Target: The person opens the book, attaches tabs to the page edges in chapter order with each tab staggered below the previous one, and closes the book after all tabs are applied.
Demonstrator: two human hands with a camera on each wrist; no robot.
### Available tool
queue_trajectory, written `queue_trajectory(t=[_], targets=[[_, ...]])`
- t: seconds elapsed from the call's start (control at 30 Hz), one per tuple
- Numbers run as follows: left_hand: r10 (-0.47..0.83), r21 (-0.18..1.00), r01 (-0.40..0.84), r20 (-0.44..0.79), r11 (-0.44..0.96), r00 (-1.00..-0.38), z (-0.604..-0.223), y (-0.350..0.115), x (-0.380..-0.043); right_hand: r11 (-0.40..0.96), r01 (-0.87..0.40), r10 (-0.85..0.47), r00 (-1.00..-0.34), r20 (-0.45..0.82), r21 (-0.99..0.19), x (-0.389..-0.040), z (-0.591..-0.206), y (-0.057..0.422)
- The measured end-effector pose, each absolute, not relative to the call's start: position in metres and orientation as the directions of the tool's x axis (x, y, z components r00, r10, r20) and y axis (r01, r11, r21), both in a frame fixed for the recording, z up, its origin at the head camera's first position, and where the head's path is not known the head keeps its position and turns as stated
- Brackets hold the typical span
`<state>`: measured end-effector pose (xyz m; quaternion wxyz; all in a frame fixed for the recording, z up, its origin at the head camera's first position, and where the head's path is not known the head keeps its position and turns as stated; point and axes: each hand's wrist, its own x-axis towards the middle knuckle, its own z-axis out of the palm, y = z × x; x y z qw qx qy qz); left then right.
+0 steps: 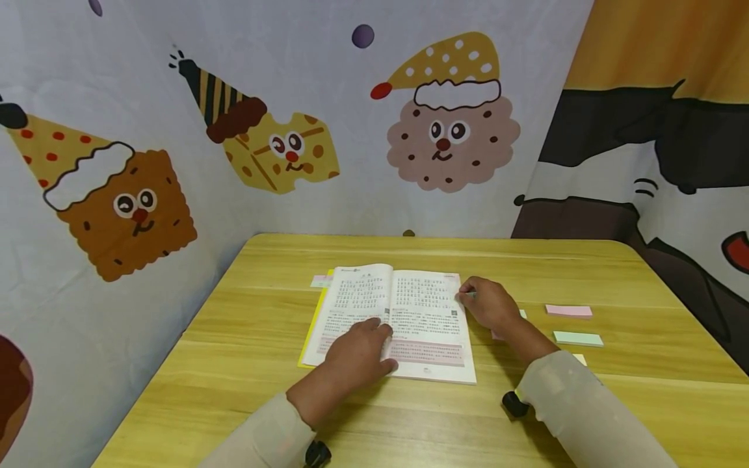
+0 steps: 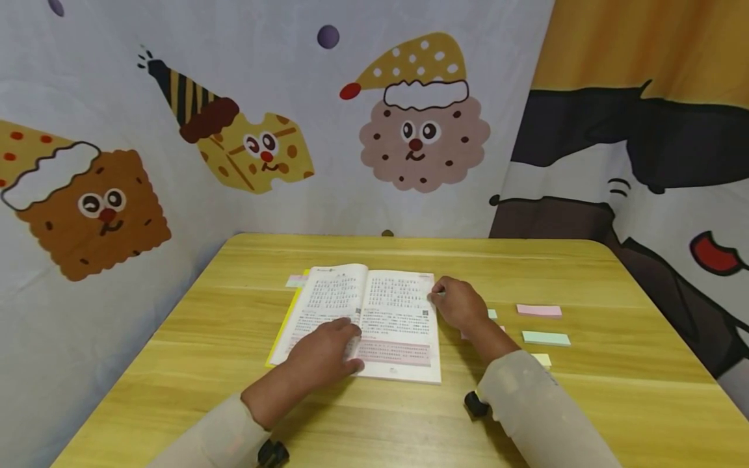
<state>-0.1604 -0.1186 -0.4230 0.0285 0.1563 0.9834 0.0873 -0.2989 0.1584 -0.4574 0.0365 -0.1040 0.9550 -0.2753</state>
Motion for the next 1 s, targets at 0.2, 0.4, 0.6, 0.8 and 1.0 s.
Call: queue_trajectory(t=[0.2, 0.4, 0.6, 0.8, 1.0], targets=[[0.314, 0.184, 0.303, -0.03, 0.935, -0.949, -0.424, -0.119, -0.16, 0.831, -0.224, -0.23, -0.972, 0.052, -0.509, -0.298, -0.458, 0.157], [0.308, 0.191, 0.298, -0.029, 0.935, -0.951, -0.424, -0.119, -0.16, 0.843, -0.392, -0.333, -0.918, 0.216, -0.368, -0.294, -0.458, 0.155], [0.31, 0.196, 0.3, -0.024, 0.933, -0.95, -0.423, -0.119, -0.16, 0.831, -0.5, -0.453, -0.863, 0.223, -0.245, -0.289, -0.453, 0.152], [0.304, 0.2, 0.292, -0.03, 0.935, -0.952, -0.422, -0.119, -0.16, 0.792, -0.572, -0.549, -0.82, 0.161, -0.212, -0.279, -0.441, 0.15], [0.308, 0.199, 0.296, -0.029, 0.934, -0.951, -0.423, -0.119, -0.16, 0.69, -0.693, -0.671, -0.72, 0.176, -0.207, -0.255, -0.429, 0.155]])
